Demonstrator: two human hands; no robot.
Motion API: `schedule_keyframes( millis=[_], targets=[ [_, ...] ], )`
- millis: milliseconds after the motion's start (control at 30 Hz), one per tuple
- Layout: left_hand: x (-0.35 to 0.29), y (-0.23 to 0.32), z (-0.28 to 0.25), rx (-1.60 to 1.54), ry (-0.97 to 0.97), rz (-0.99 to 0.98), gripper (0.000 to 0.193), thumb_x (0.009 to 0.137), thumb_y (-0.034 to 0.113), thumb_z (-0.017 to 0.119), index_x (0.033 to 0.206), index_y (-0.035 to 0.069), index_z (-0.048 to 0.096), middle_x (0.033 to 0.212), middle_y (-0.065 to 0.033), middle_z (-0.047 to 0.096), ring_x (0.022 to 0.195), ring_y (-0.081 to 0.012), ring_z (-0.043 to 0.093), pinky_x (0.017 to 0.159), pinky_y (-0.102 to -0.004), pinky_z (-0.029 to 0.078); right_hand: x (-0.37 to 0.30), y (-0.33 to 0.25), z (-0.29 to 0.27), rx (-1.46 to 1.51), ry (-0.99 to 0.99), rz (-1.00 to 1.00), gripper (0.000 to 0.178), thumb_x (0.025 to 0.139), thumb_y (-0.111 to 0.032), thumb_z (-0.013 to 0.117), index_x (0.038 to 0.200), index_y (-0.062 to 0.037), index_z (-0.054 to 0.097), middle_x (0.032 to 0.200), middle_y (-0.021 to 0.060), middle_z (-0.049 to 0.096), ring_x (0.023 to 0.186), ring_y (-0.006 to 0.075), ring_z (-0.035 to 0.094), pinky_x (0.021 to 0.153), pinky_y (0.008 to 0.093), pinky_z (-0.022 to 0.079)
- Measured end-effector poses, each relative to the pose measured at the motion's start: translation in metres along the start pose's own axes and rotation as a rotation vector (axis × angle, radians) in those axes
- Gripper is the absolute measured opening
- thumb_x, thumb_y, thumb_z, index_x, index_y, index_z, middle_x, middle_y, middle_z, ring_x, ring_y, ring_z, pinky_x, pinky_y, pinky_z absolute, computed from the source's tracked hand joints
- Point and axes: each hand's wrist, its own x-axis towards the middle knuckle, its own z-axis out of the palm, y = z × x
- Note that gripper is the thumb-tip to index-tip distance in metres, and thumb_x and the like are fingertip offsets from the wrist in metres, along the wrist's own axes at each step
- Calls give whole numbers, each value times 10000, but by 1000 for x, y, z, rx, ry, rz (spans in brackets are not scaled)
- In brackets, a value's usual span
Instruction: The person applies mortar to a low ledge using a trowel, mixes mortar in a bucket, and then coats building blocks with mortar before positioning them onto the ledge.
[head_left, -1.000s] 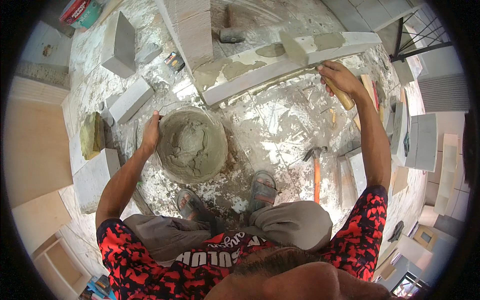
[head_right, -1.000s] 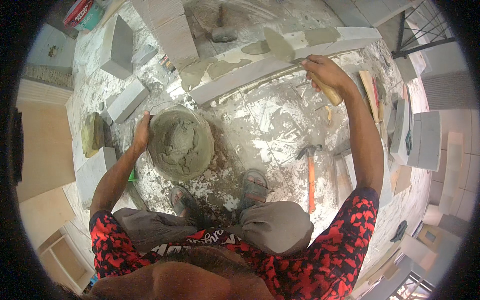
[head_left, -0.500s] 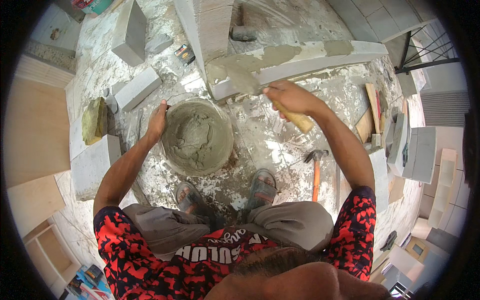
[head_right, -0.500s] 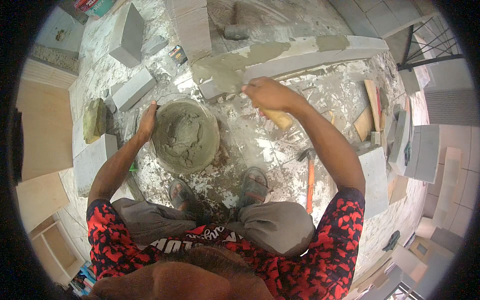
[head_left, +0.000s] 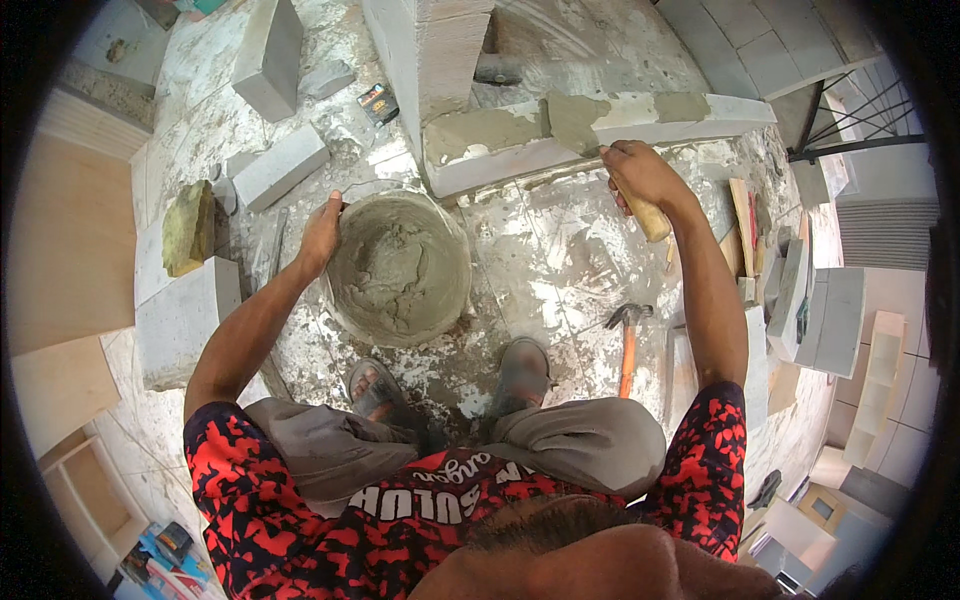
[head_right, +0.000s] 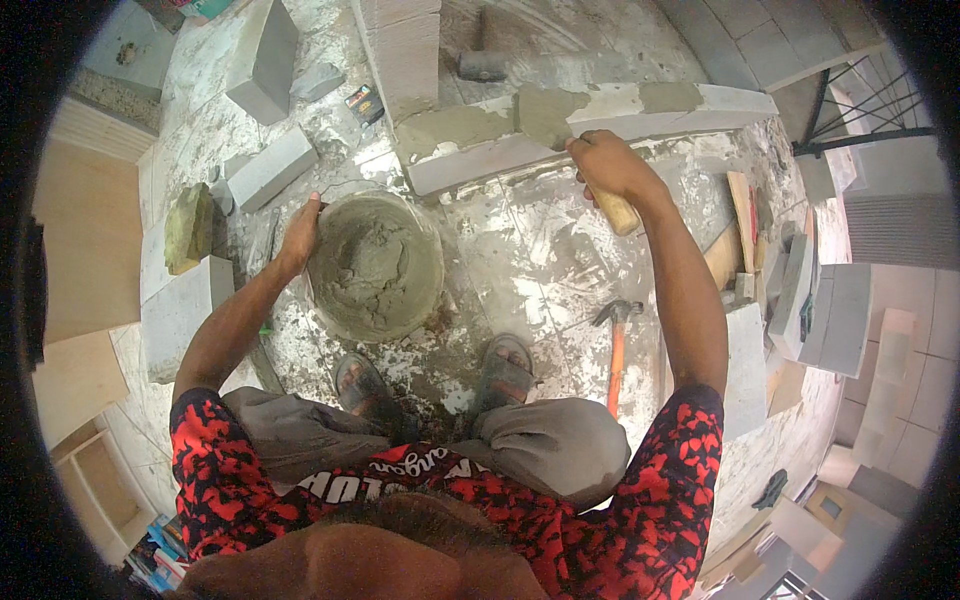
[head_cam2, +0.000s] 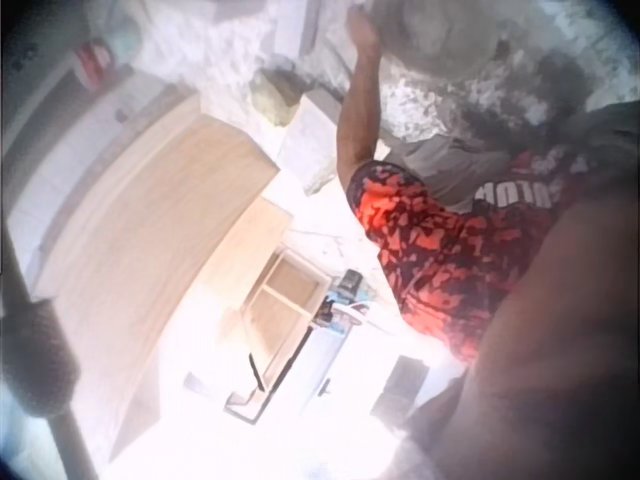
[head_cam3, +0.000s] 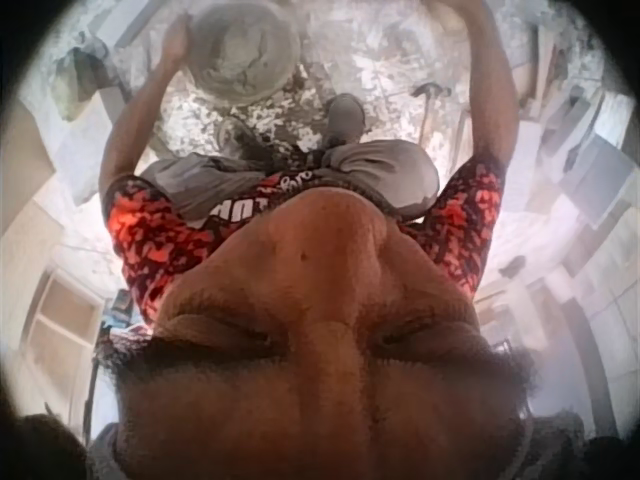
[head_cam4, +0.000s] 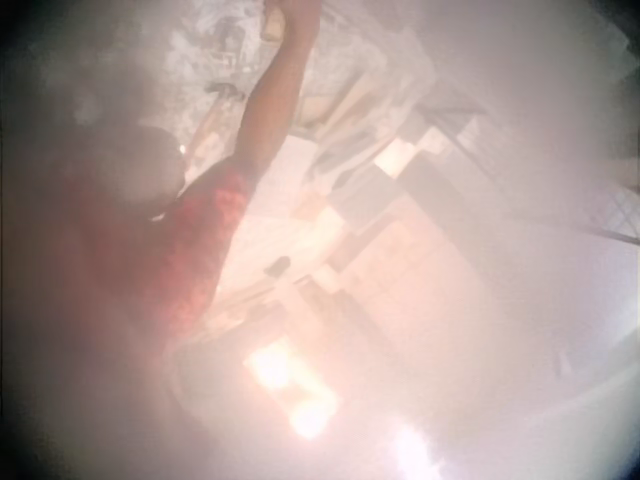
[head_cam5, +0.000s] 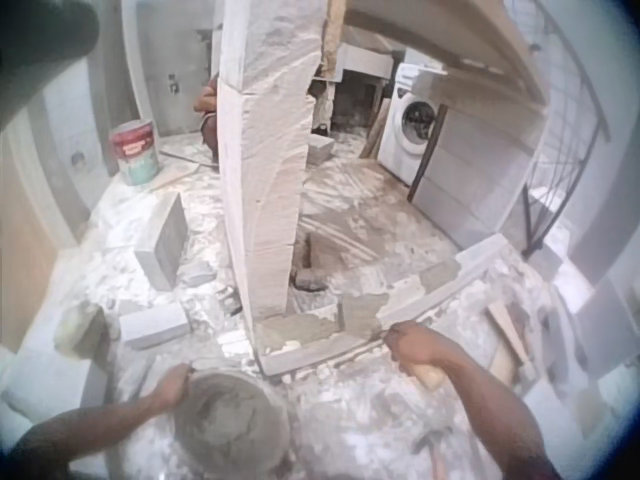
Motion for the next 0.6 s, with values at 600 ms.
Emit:
schedule_keyframes(
  millis=[600],
  targets=[
    [9, -9, -4, -45, -15, -52, 624, 960, 523, 346, 1008, -32, 626, 954, -135, 629, 882, -215, 555, 835, -334, 420, -56, 24, 98, -463, -44, -351, 357, 936, -274, 440, 1001, 66, 529, 868, 310, 610, 854, 469, 588, 772, 526, 454]
  ],
)
